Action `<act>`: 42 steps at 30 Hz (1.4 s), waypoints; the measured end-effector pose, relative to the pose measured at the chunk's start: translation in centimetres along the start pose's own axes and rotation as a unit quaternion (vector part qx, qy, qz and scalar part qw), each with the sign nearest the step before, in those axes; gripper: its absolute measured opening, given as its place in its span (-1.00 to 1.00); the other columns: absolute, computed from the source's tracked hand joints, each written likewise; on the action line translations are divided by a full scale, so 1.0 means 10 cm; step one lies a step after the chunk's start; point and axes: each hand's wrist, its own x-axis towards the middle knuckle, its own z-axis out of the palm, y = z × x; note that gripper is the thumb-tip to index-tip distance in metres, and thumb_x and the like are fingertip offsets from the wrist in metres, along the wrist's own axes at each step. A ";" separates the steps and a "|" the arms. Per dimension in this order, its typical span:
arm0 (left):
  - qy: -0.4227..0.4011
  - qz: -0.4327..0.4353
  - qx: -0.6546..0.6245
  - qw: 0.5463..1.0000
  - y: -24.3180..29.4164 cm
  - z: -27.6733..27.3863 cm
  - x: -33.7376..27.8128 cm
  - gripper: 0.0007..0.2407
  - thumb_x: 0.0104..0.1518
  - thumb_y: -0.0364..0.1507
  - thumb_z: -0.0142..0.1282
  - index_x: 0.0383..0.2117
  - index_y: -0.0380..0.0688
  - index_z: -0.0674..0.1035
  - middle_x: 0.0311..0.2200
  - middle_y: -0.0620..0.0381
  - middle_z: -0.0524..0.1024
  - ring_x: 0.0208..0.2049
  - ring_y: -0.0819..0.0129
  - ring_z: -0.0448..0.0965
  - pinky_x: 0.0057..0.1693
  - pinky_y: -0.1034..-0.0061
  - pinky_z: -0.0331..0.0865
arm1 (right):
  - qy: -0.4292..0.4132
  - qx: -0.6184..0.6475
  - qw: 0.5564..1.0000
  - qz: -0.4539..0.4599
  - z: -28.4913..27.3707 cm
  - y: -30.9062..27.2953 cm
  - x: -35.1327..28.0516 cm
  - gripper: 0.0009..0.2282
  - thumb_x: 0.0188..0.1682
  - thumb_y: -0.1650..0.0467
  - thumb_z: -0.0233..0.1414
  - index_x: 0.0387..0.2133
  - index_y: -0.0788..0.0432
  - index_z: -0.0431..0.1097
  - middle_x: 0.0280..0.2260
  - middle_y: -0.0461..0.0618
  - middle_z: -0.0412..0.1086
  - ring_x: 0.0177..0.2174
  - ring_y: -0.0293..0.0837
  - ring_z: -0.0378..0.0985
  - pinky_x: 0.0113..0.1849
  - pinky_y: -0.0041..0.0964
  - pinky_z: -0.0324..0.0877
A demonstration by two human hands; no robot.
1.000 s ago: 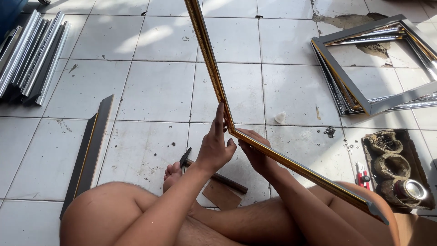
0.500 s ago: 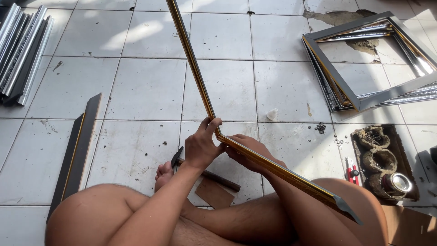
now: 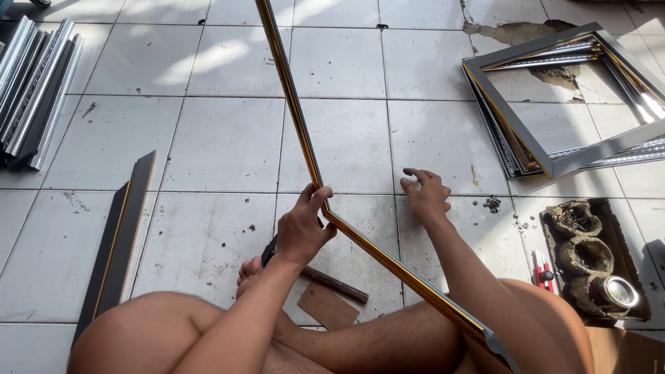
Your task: Assembling picture frames by applying glue to mitered corners and joining the pieces together on a tiled floor.
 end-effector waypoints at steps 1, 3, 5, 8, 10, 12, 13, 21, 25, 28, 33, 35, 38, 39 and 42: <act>-0.008 0.014 -0.008 1.000 -0.01 0.02 -0.02 -0.57 -0.24 -0.52 0.16 -0.22 0.21 0.29 -0.08 -0.07 0.33 -0.53 0.13 0.57 -0.36 0.29 0.44 | 0.013 -0.006 1.000 -0.002 0.06 0.07 0.04 -0.73 -0.04 0.18 -0.13 -0.08 -0.16 0.28 0.01 0.05 0.09 -0.05 0.17 0.08 -0.17 0.05 0.10; -0.011 0.018 -0.009 1.000 -0.01 0.02 -0.02 -0.57 -0.24 -0.52 0.15 -0.22 0.22 0.29 -0.07 -0.05 0.32 -0.55 0.16 0.57 -0.37 0.31 0.44 | -0.010 0.047 0.998 -0.037 -0.01 0.01 -0.08 -0.74 -0.02 0.21 -0.15 -0.10 -0.07 0.29 -0.09 0.13 0.20 -0.11 0.20 0.21 -0.20 0.03 0.18; -0.015 0.026 -0.011 0.999 -0.01 0.01 -0.02 -0.57 -0.24 -0.52 0.14 -0.22 0.23 0.28 -0.07 -0.03 0.32 -0.57 0.20 0.57 -0.38 0.32 0.44 | -0.028 0.102 0.992 -0.069 -0.14 -0.20 -0.28 -0.74 0.00 0.24 -0.17 -0.12 0.02 0.30 -0.19 0.22 0.31 -0.18 0.23 0.33 -0.22 0.02 0.27; -0.020 0.039 -0.013 0.999 0.00 0.00 -0.05 -0.57 -0.23 -0.53 0.13 -0.22 0.23 0.29 -0.07 -0.04 0.31 -0.59 0.21 0.56 -0.40 0.32 0.43 | -0.149 0.149 0.973 -0.095 -0.40 -0.63 -0.69 -0.72 -0.05 0.35 -0.11 -0.11 0.23 0.26 -0.29 0.29 0.36 -0.32 0.08 0.47 -0.26 -0.15 0.35; -0.022 0.054 -0.016 0.998 0.00 -0.01 -0.05 -0.57 -0.23 -0.51 0.13 -0.21 0.25 0.28 -0.07 -0.04 0.31 -0.59 0.21 0.56 -0.41 0.33 0.43 | -0.243 0.041 0.956 -0.162 -0.57 -0.86 -0.90 -0.74 -0.13 0.47 -0.07 -0.17 0.36 0.30 -0.31 0.40 0.38 -0.34 0.21 0.49 -0.18 0.03 0.31; -0.016 0.065 -0.020 0.998 0.01 -0.01 -0.03 -0.57 -0.23 -0.52 0.13 -0.22 0.26 0.28 -0.07 -0.06 0.32 -0.59 0.20 0.56 -0.41 0.33 0.43 | -0.282 0.036 0.945 -0.161 -0.53 -0.80 -0.80 -0.73 -0.16 0.43 -0.02 -0.20 0.30 0.34 -0.37 0.30 0.42 -0.41 0.11 0.48 -0.24 -0.05 0.29; -0.013 0.074 -0.022 0.997 0.01 -0.01 -0.06 -0.57 -0.22 -0.52 0.14 -0.22 0.26 0.28 -0.08 -0.07 0.32 -0.59 0.18 0.56 -0.41 0.32 0.43 | -0.323 0.032 0.933 -0.157 -0.50 -0.75 -0.77 -0.72 -0.20 0.38 0.04 -0.22 0.25 0.37 -0.42 0.21 0.47 -0.49 0.01 0.47 -0.29 -0.13 0.28; 0.001 0.103 -0.025 0.994 -0.05 0.06 -0.06 -0.55 -0.22 -0.53 0.14 -0.20 0.28 0.27 -0.07 -0.04 0.31 -0.60 0.19 0.55 -0.42 0.32 0.44 | -0.318 0.011 0.934 -0.164 -0.54 -0.76 -0.79 -0.74 -0.23 0.32 0.08 -0.30 0.21 0.44 -0.49 0.22 0.47 -0.38 0.08 0.46 -0.21 -0.12 0.28; -0.010 0.109 -0.025 0.994 -0.09 0.08 -0.04 -0.52 -0.24 -0.54 0.13 -0.18 0.33 0.27 -0.05 0.00 0.29 -0.59 0.20 0.56 -0.42 0.31 0.44 | -0.318 -0.012 0.935 -0.156 -0.44 -0.68 -0.65 -0.75 -0.27 0.23 0.12 -0.34 0.05 0.49 -0.51 0.01 0.49 -0.43 -0.06 0.49 -0.27 -0.22 0.32; -0.013 0.108 -0.023 0.994 -0.06 0.04 -0.04 -0.54 -0.23 -0.54 0.13 -0.20 0.30 0.27 -0.06 -0.02 0.30 -0.60 0.20 0.55 -0.43 0.32 0.44 | -0.323 -0.016 0.934 -0.152 -0.44 -0.67 -0.64 -0.74 -0.27 0.24 0.12 -0.34 0.07 0.49 -0.46 0.06 0.50 -0.40 0.00 0.49 -0.27 -0.20 0.31; -0.012 0.109 -0.022 0.994 -0.08 0.08 -0.02 -0.53 -0.24 -0.54 0.13 -0.19 0.32 0.27 -0.05 0.00 0.29 -0.59 0.20 0.56 -0.43 0.32 0.44 | -0.326 -0.026 0.932 -0.159 -0.47 -0.72 -0.66 -0.73 -0.27 0.24 0.12 -0.33 0.08 0.48 -0.44 0.08 0.50 -0.37 0.04 0.50 -0.25 -0.18 0.32; -0.016 0.107 -0.023 0.994 -0.09 0.10 -0.02 -0.52 -0.24 -0.54 0.13 -0.18 0.33 0.27 -0.04 0.01 0.29 -0.58 0.21 0.56 -0.42 0.33 0.44 | -0.329 -0.028 0.931 -0.159 -0.47 -0.73 -0.67 -0.73 -0.27 0.24 0.12 -0.33 0.08 0.48 -0.43 0.08 0.50 -0.36 0.05 0.50 -0.24 -0.18 0.32; -0.019 0.112 -0.025 0.993 -0.10 0.09 -0.02 -0.53 -0.22 -0.54 0.13 -0.17 0.33 0.27 -0.05 -0.01 0.29 -0.58 0.20 0.56 -0.41 0.34 0.44 | -0.327 -0.032 0.930 -0.164 -0.45 -0.73 -0.67 -0.73 -0.27 0.23 0.12 -0.35 0.07 0.49 -0.43 0.06 0.50 -0.35 0.05 0.50 -0.25 -0.17 0.32; -0.017 0.115 -0.023 0.993 -0.09 0.09 -0.02 -0.53 -0.22 -0.54 0.13 -0.18 0.32 0.27 -0.05 -0.02 0.29 -0.58 0.20 0.56 -0.41 0.34 0.45 | -0.326 -0.031 0.930 -0.167 -0.43 -0.72 -0.66 -0.74 -0.27 0.23 0.12 -0.35 0.07 0.49 -0.42 0.06 0.50 -0.35 0.05 0.50 -0.25 -0.17 0.33; -0.016 0.118 -0.024 0.993 -0.07 0.08 -0.02 -0.53 -0.21 -0.55 0.14 -0.18 0.32 0.27 -0.05 -0.03 0.29 -0.58 0.19 0.56 -0.41 0.34 0.45 | -0.324 -0.032 0.930 -0.173 -0.42 -0.72 -0.65 -0.75 -0.27 0.24 0.11 -0.35 0.07 0.49 -0.42 0.06 0.49 -0.34 0.06 0.50 -0.25 -0.16 0.33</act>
